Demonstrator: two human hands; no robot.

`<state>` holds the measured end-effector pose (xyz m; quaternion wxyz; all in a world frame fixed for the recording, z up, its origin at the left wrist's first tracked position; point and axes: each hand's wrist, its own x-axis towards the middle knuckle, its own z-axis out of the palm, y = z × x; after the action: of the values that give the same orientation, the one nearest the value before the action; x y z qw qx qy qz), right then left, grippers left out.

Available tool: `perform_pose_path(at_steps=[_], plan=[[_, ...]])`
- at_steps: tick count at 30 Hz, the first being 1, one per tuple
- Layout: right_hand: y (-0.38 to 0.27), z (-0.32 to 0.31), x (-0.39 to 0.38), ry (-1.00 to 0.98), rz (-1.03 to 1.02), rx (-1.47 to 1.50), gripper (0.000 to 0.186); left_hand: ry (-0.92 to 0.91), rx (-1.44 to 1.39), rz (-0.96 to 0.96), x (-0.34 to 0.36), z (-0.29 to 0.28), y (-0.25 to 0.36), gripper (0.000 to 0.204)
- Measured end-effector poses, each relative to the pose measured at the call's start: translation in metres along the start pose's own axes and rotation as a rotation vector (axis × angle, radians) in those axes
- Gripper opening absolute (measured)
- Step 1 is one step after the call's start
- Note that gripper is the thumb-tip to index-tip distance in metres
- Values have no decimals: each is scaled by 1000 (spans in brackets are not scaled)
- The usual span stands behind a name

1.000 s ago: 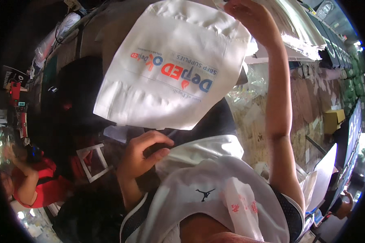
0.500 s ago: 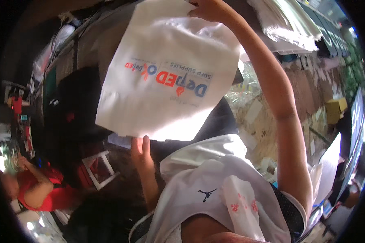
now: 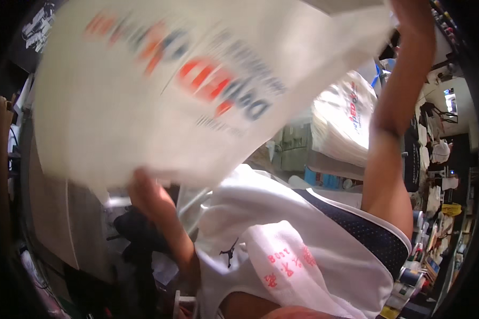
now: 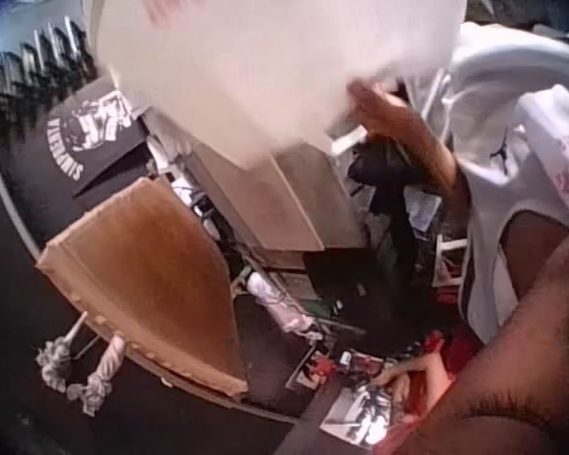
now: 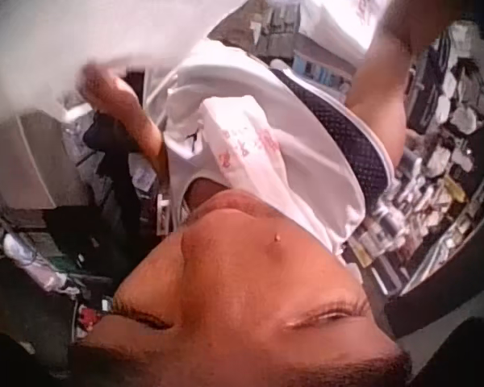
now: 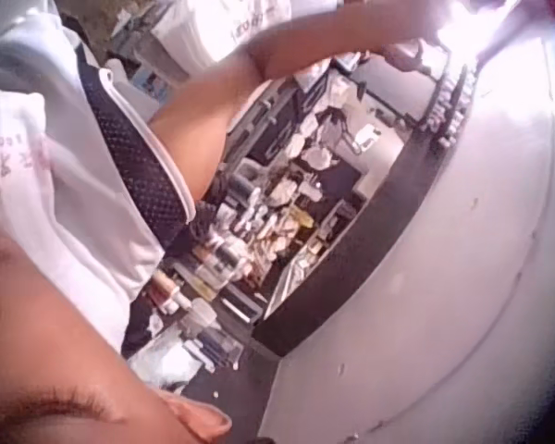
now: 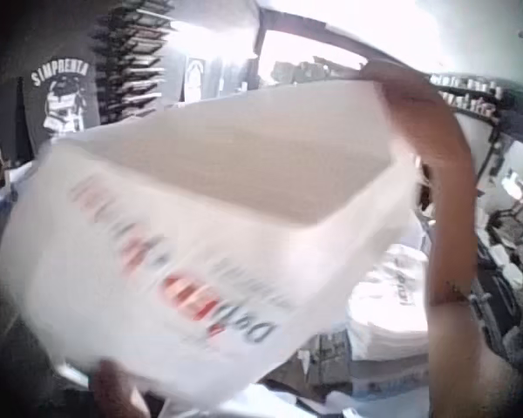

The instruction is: The person places white tote bags onto a screen printing press, applies a printed design using a manual screen press, and then removes and stacks the bags.

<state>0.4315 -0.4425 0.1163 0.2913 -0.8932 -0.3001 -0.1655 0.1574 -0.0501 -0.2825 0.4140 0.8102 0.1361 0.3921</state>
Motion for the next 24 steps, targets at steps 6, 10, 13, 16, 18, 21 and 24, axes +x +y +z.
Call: perform_pose_path(at_steps=[6,10,13,16,18,21,24], plan=[[84,-130,-152,273,612,-126,52,-589,-988,-157,122,119,164,34],[161,-143,-236,326,732,-196,46,-1266,-1414,-189,133,208,192,51],[272,-188,-369,244,718,-280,58,-1311,-1085,194,80,261,223,63],[306,-129,-424,290,1148,258,35,-1571,-548,345,55,283,204,80],[308,-105,-451,189,1345,243,33,-1365,-294,558,22,296,171,88],[313,-93,-468,12,1536,197,30,-1494,-10,476,18,285,157,91],[323,-89,-462,-99,1608,149,26,-1236,38,528,11,289,136,88]])
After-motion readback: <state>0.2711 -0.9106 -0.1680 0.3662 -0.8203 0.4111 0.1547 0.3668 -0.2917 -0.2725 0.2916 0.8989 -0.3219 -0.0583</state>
